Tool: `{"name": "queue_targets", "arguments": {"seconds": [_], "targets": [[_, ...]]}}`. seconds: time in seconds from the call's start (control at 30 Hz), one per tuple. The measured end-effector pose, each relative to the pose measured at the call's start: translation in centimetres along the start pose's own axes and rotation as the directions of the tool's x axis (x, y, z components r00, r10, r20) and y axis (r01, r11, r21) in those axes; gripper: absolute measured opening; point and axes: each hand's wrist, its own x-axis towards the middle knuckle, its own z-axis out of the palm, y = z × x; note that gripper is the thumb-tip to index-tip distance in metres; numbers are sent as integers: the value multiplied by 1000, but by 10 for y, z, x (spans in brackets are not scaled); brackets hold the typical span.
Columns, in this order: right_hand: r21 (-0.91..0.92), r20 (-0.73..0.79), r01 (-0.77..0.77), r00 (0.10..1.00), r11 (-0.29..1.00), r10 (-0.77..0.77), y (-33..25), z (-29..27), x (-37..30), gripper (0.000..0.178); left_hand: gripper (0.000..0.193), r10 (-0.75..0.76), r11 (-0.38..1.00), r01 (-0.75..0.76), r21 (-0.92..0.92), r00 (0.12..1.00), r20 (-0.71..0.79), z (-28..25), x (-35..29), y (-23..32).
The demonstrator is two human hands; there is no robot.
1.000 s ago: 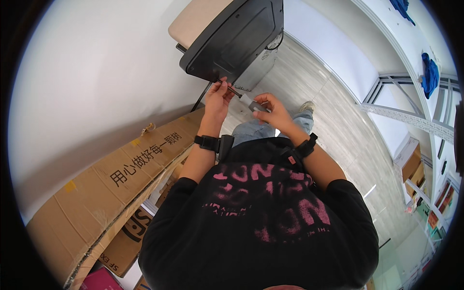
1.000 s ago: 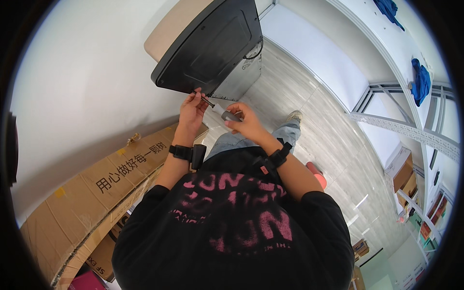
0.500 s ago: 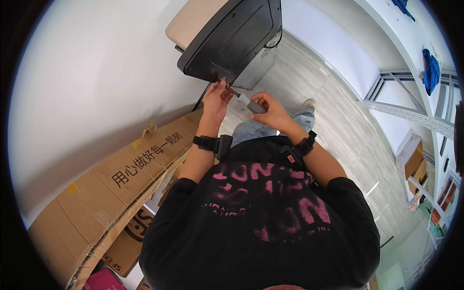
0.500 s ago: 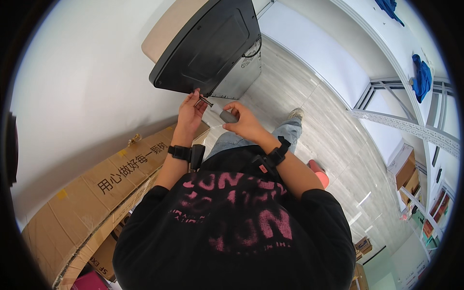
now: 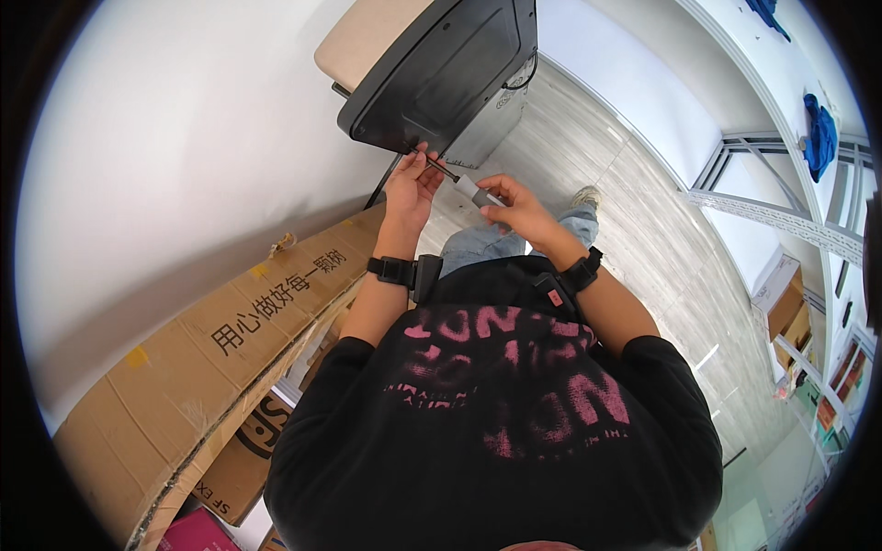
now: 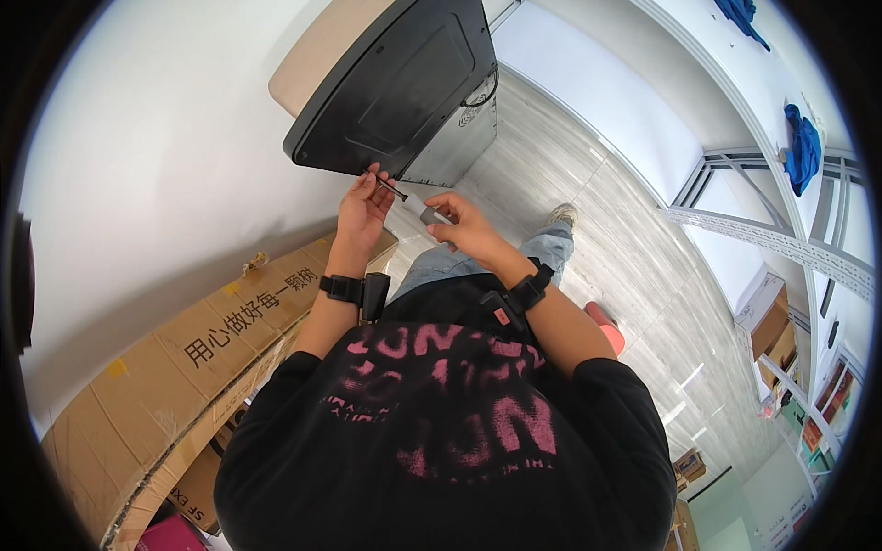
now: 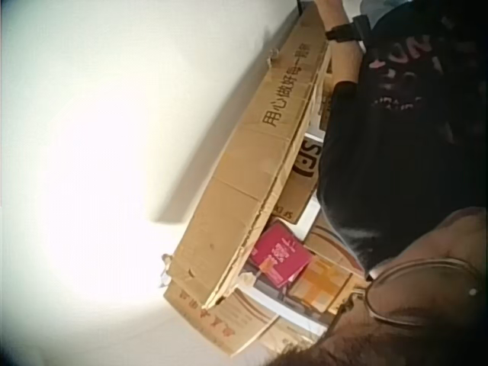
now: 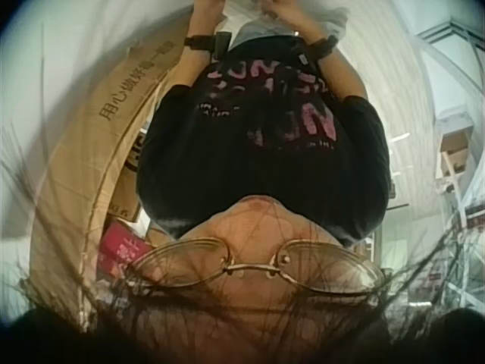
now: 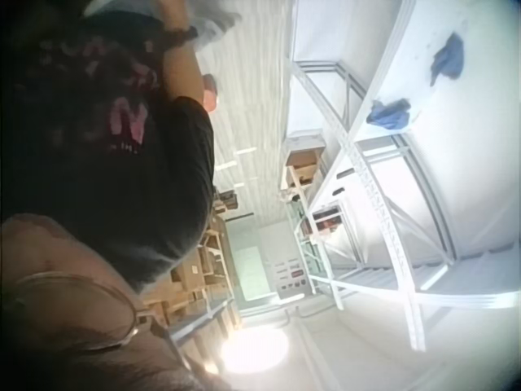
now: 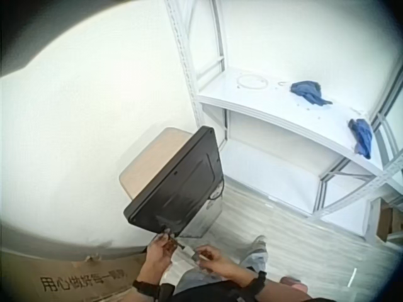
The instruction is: The person uses a screwdriver to remove screws from the back panel of a beige and black electronic device. They then remove the back panel to expose the internal components and continue unscrewing additional fasteners from the device's interior.
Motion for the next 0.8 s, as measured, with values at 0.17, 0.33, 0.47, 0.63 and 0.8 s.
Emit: {"name": "queue_targets", "arguments": {"seconds": [0.17,0.33,0.47,0.63,0.8], "targets": [[-102,-43,136,989,985,-141,5,1,2,42,20,-4,1000,4,16,1000,0,2,-1,1],[-67,-41,75,996,995,-78,2,1,-1,41,20,-8,1000,8,30,1000,-1,2,-2,2],[1,-17,46,999,999,-46,-1,1,-3,40,20,-9,999,9,32,1000,-3,2,-4,2],[66,12,15,1000,998,-16,-5,0,-5,40,20,-14,1000,13,20,1000,23,0,-3,2],[101,21,-9,1000,995,7,-3,-3,-6,38,22,-19,1000,18,14,998,61,-1,-4,2]]}}
